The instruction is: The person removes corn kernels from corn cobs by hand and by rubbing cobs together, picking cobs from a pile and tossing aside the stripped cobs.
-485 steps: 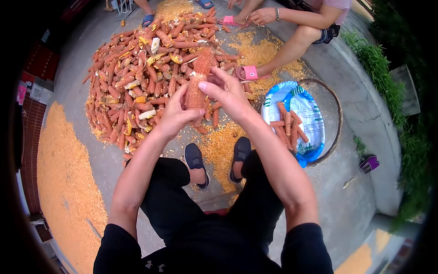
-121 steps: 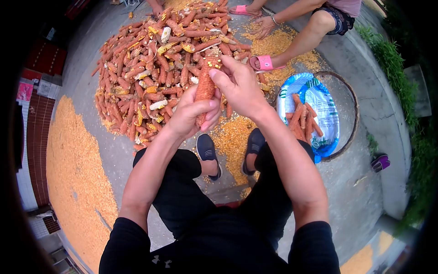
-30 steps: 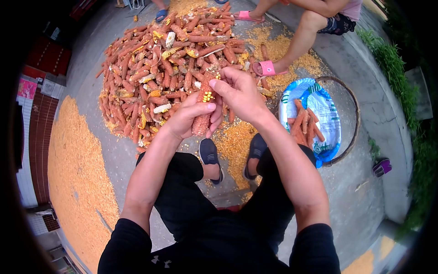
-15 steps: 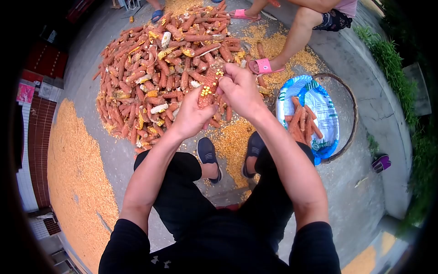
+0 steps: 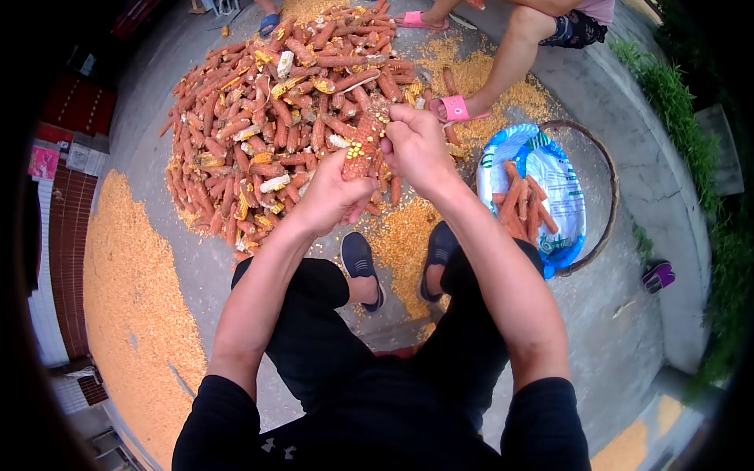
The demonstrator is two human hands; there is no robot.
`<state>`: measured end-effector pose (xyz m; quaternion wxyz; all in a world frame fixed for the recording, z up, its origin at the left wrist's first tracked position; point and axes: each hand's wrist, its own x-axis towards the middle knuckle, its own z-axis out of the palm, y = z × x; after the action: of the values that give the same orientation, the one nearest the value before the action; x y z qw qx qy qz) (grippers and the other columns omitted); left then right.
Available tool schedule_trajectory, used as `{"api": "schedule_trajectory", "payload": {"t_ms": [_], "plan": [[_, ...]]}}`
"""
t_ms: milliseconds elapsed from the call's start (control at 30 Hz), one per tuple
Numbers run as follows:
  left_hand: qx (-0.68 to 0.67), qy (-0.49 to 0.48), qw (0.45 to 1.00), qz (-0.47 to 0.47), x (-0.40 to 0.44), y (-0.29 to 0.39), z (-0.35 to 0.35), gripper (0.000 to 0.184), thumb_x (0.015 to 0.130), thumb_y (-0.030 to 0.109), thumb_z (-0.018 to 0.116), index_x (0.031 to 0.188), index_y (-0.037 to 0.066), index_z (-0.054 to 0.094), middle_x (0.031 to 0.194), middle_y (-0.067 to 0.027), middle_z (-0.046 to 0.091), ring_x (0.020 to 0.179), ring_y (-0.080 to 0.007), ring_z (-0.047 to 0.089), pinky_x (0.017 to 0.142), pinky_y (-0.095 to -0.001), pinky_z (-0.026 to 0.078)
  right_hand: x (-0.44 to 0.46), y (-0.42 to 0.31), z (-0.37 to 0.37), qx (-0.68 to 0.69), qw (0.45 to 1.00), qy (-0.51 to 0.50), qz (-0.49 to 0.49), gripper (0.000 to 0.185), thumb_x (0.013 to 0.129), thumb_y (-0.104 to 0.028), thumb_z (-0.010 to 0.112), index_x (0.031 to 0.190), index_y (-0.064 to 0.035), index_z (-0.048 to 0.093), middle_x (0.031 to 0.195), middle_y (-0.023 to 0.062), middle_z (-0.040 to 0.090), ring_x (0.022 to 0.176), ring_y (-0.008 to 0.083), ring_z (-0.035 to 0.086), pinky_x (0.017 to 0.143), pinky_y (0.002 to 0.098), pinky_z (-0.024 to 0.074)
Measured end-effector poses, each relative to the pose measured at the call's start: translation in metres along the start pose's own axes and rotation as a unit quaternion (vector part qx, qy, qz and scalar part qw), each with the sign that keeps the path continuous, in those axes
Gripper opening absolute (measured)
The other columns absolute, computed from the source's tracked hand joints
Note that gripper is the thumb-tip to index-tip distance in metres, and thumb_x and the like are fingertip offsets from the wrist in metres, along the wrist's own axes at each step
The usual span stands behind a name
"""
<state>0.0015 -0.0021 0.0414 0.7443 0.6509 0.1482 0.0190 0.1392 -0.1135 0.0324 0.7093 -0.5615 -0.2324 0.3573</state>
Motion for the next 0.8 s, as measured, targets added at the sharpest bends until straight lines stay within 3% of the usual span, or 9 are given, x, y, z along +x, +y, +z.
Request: {"api": "schedule_trajectory", "payload": {"t_ms": [100,300,400,500,600,633,800], "plan": [[-0.121,-0.065,0.99,-0.026,0.002,0.0,-0.011,0.013,0.089,0.001,0.059,0.099,0.002,0.05,0.061,-0.0025,0.051,0.041,-0.0109,0.048,0.035,-0.0252,0.033,-0.003,-0.011,0.004,0.132,0.99,-0.027,0.046,0.019,0.094,-0.006,0.047,0.076,-0.0037,0.051,0.063,0.0033,0.053,0.045,0.008,0.043,0.039,0.0267,0.0294],[-0.149,-0.086,0.985,-0.034,0.0,-0.001,-0.012,0.013,0.092,0.005,0.06,0.098,0.002,0.049,0.062,-0.0027,0.049,0.041,-0.0111,0.046,0.035,-0.0258,0.032,-0.004,-0.012,0.005,0.031,0.999,-0.034,0.006,0.017,0.094,-0.004,0.052,0.078,-0.0021,0.055,0.061,0.0019,0.052,0.044,0.0064,0.042,0.039,0.0258,0.0268],[-0.255,-0.157,0.952,-0.056,-0.004,0.005,-0.013,0.013,0.093,0.008,0.06,0.096,0.002,0.049,0.062,-0.0028,0.048,0.041,-0.0112,0.045,0.036,-0.0257,0.032,-0.003,-0.006,0.006,-0.014,0.999,-0.015,-0.037,0.019,0.096,-0.007,0.055,0.077,-0.002,0.054,0.061,0.0018,0.052,0.045,0.0063,0.042,0.04,0.0257,0.028],[-0.213,-0.129,0.968,-0.036,0.001,0.0,-0.014,0.014,0.094,0.009,0.063,0.099,0.003,0.052,0.064,-0.0018,0.05,0.042,-0.0103,0.047,0.036,-0.0251,0.034,-0.003,-0.007,0.002,0.044,0.997,-0.053,-0.017,0.018,0.095,-0.008,0.056,0.078,-0.0019,0.055,0.063,0.0026,0.055,0.047,0.0069,0.046,0.04,0.0256,0.0308],[-0.007,0.028,1.0,0.008,0.006,-0.002,-0.004,0.015,0.093,0.007,0.065,0.103,0.004,0.054,0.065,-0.0002,0.053,0.043,-0.0093,0.049,0.037,-0.0247,0.035,-0.007,-0.014,0.01,0.038,0.999,-0.03,0.003,0.014,0.092,-0.004,0.054,0.079,-0.0019,0.055,0.064,0.0029,0.055,0.048,0.0075,0.047,0.04,0.0257,0.0312],[0.044,0.07,0.993,0.079,0.008,-0.006,0.002,0.017,0.092,0.005,0.065,0.105,0.003,0.055,0.065,0.0009,0.054,0.043,-0.0085,0.05,0.037,-0.0247,0.036,-0.006,-0.012,0.01,0.012,0.999,-0.031,-0.006,0.013,0.092,-0.004,0.054,0.079,-0.0019,0.055,0.064,0.0029,0.055,0.048,0.0074,0.047,0.04,0.0256,0.0313],[-0.01,0.014,0.999,0.041,0.003,-0.003,-0.002,0.019,0.091,0.003,0.062,0.108,0.003,0.056,0.065,-0.0009,0.055,0.044,-0.0087,0.05,0.037,-0.0245,0.036,-0.001,0.001,0.003,-0.05,0.997,-0.029,-0.059,0.016,0.095,-0.011,0.059,0.083,-0.0016,0.055,0.064,0.0025,0.055,0.049,0.0072,0.048,0.042,0.0252,0.0325]]}}
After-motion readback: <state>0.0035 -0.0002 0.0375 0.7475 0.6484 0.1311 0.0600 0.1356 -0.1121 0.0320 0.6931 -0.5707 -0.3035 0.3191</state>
